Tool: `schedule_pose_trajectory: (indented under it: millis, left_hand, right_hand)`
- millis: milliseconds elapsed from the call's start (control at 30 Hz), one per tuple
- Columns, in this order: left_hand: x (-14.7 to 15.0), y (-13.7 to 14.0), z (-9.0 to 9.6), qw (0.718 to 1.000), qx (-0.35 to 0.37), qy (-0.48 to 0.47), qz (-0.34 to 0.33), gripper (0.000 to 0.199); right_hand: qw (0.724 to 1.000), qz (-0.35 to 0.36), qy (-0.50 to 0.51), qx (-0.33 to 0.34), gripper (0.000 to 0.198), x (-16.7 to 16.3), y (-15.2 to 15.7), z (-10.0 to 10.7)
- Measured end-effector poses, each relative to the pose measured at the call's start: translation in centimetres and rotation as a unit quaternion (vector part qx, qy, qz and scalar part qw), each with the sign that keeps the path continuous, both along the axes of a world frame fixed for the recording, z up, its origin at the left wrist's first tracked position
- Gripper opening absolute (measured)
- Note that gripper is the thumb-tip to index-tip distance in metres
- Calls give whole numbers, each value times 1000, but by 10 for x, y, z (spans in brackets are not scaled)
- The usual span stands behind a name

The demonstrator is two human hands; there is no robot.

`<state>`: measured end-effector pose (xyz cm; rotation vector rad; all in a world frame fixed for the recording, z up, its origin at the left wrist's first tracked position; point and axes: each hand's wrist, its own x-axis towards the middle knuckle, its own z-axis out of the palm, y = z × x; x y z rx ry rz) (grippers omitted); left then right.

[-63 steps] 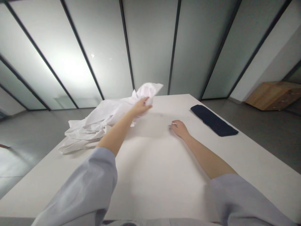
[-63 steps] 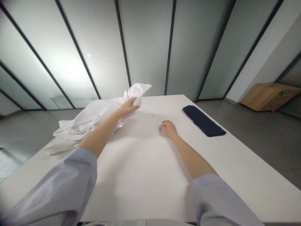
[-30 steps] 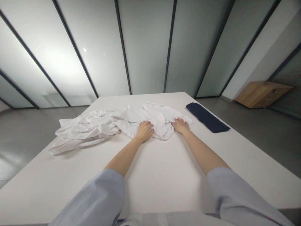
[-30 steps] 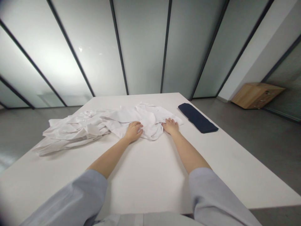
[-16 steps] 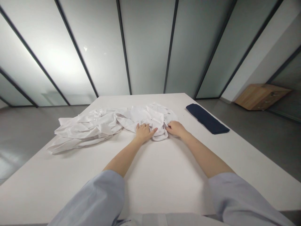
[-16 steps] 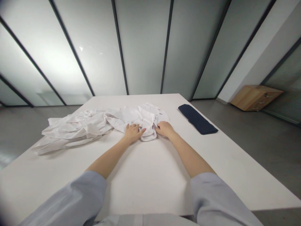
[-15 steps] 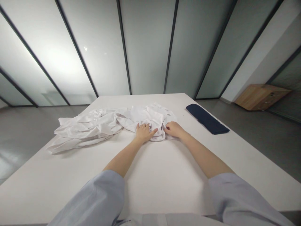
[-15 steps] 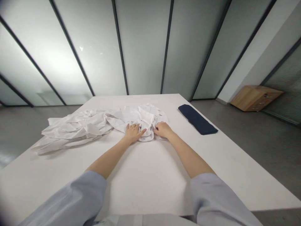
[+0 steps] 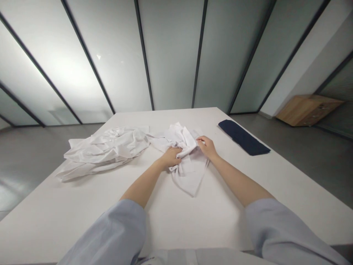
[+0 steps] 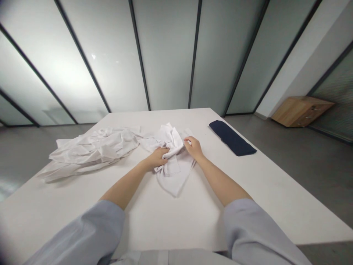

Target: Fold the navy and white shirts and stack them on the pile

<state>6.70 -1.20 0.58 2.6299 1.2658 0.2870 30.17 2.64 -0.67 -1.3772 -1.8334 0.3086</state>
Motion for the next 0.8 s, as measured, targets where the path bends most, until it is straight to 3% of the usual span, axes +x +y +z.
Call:
schedule_pose_trajectory:
  millis: [100,167,333,467,533,667,800]
  left_hand:
    - [2,0,3,997,-32,10,-66,50]
    - [2,2,2,997,-46,22,-54,56]
    - [-9,10,-5,991,34,14,125,54]
    - [-27,12,-5,946,114,-3,302,48]
    - [-32,11,-4,927,154,-15,342,50]
    - [-31,9,-1,937,206,-30,280,51]
    - [-22,7,-3,973,120,3,199,40]
  right_hand:
    - [998,8,-64,12,38,15,9,-5]
    - [991,27,-127,-23,41,17,11,-8]
    - [959,-30,-246,-137,52,12,8,-8]
    - [941,-93,-291,-147,57,9,2,2]
    - [933,-106,-318,-132,54,7,-2,8]
    - [929,-100,-342,-104,42,5,-9,19]
    - [936,-99,-321,-108,34,7,-11,20]
